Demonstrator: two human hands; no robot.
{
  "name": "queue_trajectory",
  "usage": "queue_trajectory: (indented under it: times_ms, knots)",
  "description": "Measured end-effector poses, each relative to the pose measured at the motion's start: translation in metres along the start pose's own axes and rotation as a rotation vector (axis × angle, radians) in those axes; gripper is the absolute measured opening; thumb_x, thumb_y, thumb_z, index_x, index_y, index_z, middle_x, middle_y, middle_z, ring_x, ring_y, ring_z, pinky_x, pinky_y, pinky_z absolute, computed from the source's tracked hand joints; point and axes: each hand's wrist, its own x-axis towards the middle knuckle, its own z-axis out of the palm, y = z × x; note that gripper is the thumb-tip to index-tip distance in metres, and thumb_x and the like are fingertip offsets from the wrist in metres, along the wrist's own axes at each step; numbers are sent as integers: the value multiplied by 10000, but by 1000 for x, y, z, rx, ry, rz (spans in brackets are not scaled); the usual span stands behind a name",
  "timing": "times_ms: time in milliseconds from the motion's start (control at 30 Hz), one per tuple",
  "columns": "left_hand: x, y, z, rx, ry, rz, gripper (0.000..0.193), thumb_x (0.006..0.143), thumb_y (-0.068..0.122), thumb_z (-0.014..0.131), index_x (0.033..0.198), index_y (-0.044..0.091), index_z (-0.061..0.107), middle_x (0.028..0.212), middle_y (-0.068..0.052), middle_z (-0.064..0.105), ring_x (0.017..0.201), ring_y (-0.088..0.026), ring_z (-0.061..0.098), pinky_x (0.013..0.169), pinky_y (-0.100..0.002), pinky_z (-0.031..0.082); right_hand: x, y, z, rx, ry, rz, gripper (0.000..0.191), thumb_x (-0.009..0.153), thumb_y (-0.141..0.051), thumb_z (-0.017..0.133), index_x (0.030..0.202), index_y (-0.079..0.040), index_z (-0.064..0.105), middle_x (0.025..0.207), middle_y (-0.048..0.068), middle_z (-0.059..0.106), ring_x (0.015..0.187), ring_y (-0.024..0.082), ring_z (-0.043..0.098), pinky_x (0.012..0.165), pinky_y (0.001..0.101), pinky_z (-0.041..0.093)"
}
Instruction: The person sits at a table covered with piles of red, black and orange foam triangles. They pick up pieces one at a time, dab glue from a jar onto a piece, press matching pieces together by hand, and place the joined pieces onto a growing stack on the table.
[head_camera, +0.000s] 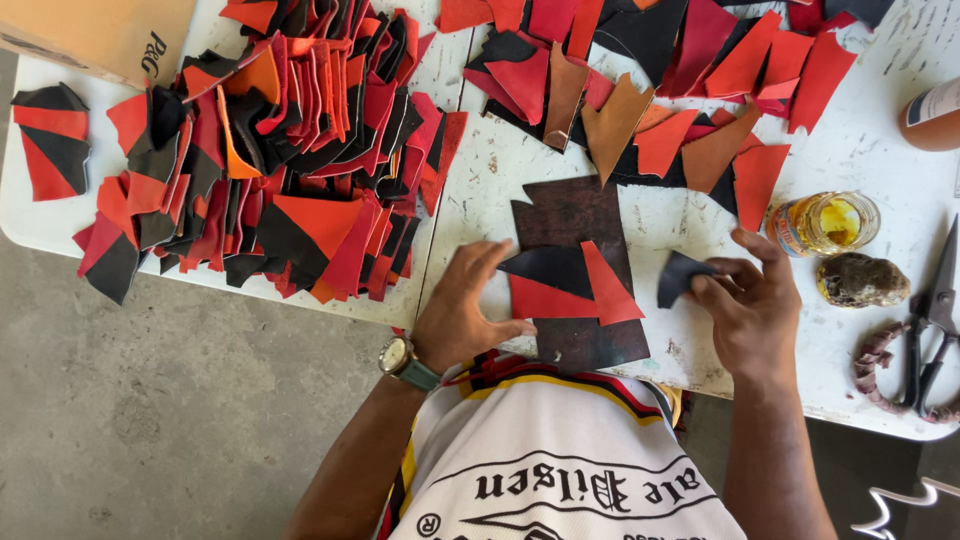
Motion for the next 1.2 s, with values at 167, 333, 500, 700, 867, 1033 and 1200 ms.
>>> queue_trajectory:
  times_ms: [167, 333, 500, 700, 867, 1033, 1200]
  knots:
    - [-3, 11, -1, 177, -23, 31, 595, 859, 334, 827, 1339, 70, 597, 1387, -168, 557, 1294, -363, 570, 1088, -479, 478, 45, -17, 16, -479, -179, 59, 679, 874, 87, 753, 1487, -14, 480, 1031, 120, 691, 973, 144, 654, 831, 278, 534]
    - [0, 38, 36, 236, -161, 95, 506, 878, 279, 776, 1323, 85, 635, 1395, -158, 568, 1272, -382, 546, 1109, -481, 432, 67, -33, 33, -453, -354, 101, 694, 856, 59, 745, 1486, -16, 464, 1002, 99, 708, 938, 116, 661, 805, 264, 529]
    - [11, 55, 54, 242, -304, 113, 603, 828, 294, 780, 1352, 54, 600, 1394, -164, 524, 1231, -317, 588, 1134, -527, 381, 66, -52, 42, -591, -413, 156, 697, 841, 38, 750, 1480, -27, 479, 939, 109, 727, 872, 116, 663, 748, 268, 517]
    - [18, 55, 51, 251, -397, 43, 588, 830, 305, 780, 1358, 116, 603, 1418, -118, 511, 1200, -290, 592, 1152, -491, 373, 65, -58, 55, -621, -433, 189, 714, 828, 24, 759, 1477, -30, 465, 940, 123, 750, 867, 124, 680, 733, 272, 530]
    - [19, 54, 51, 256, -395, 54, 607, 823, 312, 788, 1362, 108, 594, 1414, -119, 489, 1218, -290, 586, 1146, -503, 363, 65, -62, 59, -640, -441, 173, 722, 823, 16, 768, 1475, -29, 461, 935, 130, 754, 868, 132, 688, 735, 271, 536]
    - [20, 54, 50, 247, -433, 32, 625, 821, 305, 791, 1378, 108, 586, 1430, -118, 475, 1209, -283, 584, 1164, -507, 354, 66, -63, 61, -686, -427, 187, 724, 817, 11, 776, 1473, -34, 474, 933, 142, 760, 866, 144, 702, 730, 288, 550]
    - [21, 50, 51, 248, -454, 30, 652, 805, 315, 803, 1382, 107, 580, 1427, -129, 473, 1222, -316, 569, 1154, -511, 359, 68, -56, 63, -708, -425, 162, 731, 810, 14, 784, 1469, -24, 470, 947, 144, 765, 881, 148, 718, 755, 287, 572]
